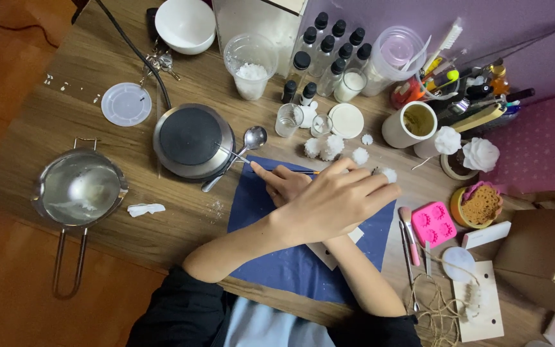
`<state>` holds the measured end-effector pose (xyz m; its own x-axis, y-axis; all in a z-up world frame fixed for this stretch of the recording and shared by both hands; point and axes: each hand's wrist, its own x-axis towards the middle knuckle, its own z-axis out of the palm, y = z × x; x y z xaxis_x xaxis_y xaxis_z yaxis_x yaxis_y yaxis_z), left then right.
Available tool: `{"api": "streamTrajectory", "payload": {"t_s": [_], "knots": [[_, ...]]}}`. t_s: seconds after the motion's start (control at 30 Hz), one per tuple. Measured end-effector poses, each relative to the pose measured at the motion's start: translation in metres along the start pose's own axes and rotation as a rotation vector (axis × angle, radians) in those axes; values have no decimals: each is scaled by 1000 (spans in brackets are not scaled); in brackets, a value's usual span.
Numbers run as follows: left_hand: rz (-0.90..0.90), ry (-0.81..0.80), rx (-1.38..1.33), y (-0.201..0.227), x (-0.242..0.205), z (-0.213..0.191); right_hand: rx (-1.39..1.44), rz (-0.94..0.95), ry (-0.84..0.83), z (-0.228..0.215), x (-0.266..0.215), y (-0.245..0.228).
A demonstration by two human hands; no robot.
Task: Cleaning small decorative wax items and the work surface using a thin metal tool and hands.
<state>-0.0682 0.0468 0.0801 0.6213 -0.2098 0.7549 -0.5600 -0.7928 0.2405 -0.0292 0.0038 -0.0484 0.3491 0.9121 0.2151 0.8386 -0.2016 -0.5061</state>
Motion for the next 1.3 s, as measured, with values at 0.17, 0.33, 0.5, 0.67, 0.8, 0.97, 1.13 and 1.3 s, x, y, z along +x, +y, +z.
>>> {"api": "streamTrajectory", "payload": {"t_s": [0.17,0.33,0.5,0.67,0.8,0.97,1.13,1.3], "knots": [[5,13,3,1,1,-2,14,37,13,2,-1,0],[-3,24,0,1,-1,1,40,10,-27,3,-1,6],[0,50,13,1,2,-5,49,4,-43,4,-2,8],[11,54,38,1,3,-8,51,-6,-7,-1,1,0],[12,53,14,1,4,-8,40,-13,-13,1,0,3],[0,57,12,3,4,-10,29,1,6,4,-1,3],[3,68,23,2,4,-9,42,21,-22,-1,0,0],[2,66,9,2,5,-10,55,34,-23,-3,1,-2]]}}
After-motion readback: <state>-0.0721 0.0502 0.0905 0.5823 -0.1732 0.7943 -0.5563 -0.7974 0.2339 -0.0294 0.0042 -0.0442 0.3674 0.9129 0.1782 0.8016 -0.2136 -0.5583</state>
